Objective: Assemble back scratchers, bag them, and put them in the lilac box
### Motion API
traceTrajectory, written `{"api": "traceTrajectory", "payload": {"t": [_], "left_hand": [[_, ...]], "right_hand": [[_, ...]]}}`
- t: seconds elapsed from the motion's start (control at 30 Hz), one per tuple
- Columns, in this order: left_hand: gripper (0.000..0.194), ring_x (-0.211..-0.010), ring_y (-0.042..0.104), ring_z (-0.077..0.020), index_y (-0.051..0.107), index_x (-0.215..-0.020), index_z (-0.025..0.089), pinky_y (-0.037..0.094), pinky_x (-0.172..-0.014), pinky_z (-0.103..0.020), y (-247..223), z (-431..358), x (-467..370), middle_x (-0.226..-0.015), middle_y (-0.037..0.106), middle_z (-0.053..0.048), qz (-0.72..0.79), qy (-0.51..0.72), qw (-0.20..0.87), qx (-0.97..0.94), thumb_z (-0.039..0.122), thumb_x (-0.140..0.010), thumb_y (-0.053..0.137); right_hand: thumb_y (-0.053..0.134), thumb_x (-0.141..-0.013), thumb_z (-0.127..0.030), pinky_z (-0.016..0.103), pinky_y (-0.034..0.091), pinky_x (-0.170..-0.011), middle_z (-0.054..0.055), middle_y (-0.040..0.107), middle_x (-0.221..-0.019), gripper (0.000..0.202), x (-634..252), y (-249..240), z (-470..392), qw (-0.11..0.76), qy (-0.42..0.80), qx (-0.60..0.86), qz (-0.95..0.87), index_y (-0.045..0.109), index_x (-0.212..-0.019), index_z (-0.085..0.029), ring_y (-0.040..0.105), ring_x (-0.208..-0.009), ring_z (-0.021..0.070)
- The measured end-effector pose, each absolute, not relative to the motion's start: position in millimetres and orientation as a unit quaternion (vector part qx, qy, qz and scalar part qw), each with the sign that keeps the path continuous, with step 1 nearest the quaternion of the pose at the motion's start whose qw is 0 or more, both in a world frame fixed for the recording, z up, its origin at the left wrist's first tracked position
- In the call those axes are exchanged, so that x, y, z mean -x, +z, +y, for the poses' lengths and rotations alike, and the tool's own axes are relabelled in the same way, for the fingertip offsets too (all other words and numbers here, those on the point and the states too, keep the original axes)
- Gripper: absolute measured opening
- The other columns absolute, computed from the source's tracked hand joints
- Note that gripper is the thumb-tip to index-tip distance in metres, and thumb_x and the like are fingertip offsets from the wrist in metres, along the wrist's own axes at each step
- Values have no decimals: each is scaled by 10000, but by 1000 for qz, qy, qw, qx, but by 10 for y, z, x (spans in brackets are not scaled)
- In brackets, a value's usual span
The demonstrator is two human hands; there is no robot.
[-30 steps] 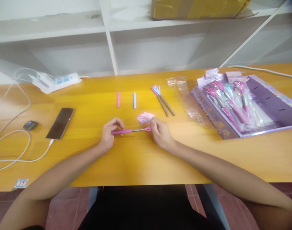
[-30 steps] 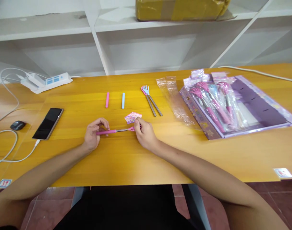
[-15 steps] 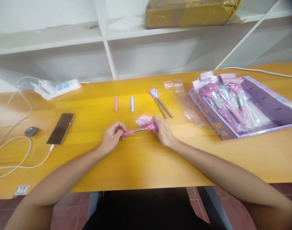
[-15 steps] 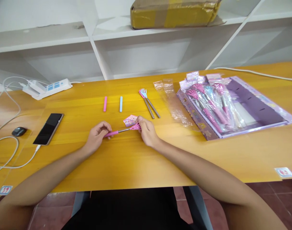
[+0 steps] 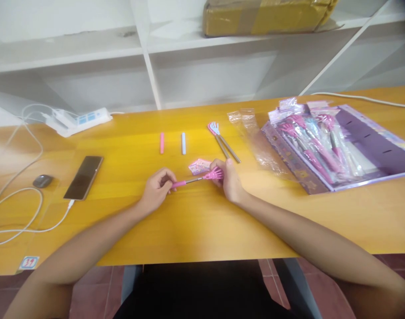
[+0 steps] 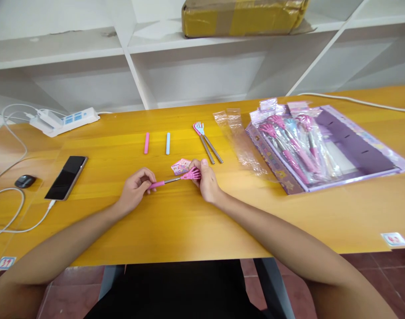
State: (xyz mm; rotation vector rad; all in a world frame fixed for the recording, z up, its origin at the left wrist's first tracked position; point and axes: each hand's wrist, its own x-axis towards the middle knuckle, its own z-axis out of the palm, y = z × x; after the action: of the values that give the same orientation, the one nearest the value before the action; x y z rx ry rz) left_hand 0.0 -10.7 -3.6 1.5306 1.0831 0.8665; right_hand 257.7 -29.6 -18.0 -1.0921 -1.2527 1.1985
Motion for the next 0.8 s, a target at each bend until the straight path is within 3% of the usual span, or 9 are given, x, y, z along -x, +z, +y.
{"api": "traceTrajectory", "payload": {"t": [0.2, 0.4, 0.53, 0.63, 0.73, 0.8], "left_hand": [[105, -647, 590, -102, 607, -875, 200, 458, -597, -241, -41, -96, 17, -879, 602, 10, 424, 358, 490, -672, 116, -843, 553], [89, -746, 566, -132, 603, -888, 206, 445, -679, -256, -41, -110, 18, -902, 598, 0, 413, 343, 415, -734, 127, -862, 633], [117, -696, 543, -125, 631, -955, 218, 415, -651, -250, -24, -143, -18, -905, 624, 10, 424, 313, 386, -757, 215, -894, 730], [139, -840, 627, -168, 718, -1087, 239, 474, -774, -282, -3, -138, -19, -994, 679, -22, 413, 295, 349, -788, 309, -967, 718], [227, -922, 660, -199, 751, -1190, 259, 492, -858, -312, 32, -83, 33, -1009, 698, -41, 400, 259, 310, -823, 377, -1058, 609], [269, -862, 652, -200, 762, -1169, 257, 489, -821, -310, 77, -26, 94, -937, 682, -34, 400, 230, 277, -843, 400, -1088, 550]], "right_hand": [[201, -974, -922, 271, 223, -484, -38, 374, -486, 783, -2591, -191, -277, 530, 510, 439, -516, 512, -785, -229, 294, -442, 131], [200, -961, -936, 267, 223, -483, -40, 370, -479, 793, -2607, -220, -253, 541, 517, 432, -503, 517, -797, -228, 288, -436, 132], [182, -978, -915, 267, 225, -480, -39, 377, -491, 782, -2608, -243, -241, 551, 525, 429, -486, 514, -813, -227, 288, -437, 129], [145, -1012, -869, 270, 230, -482, -42, 368, -511, 754, -2593, -228, -239, 560, 509, 435, -489, 515, -856, -230, 283, -443, 136], [162, -1054, -810, 283, 347, -541, 3, 513, -653, 712, -2600, -115, -248, 549, 407, 461, -566, 558, -972, -224, 440, -542, 162], [265, -1090, -739, 309, 457, -686, 74, 658, -893, 630, -2633, 25, -264, 473, 299, 473, -681, 607, -1068, -209, 615, -779, 203]]}}
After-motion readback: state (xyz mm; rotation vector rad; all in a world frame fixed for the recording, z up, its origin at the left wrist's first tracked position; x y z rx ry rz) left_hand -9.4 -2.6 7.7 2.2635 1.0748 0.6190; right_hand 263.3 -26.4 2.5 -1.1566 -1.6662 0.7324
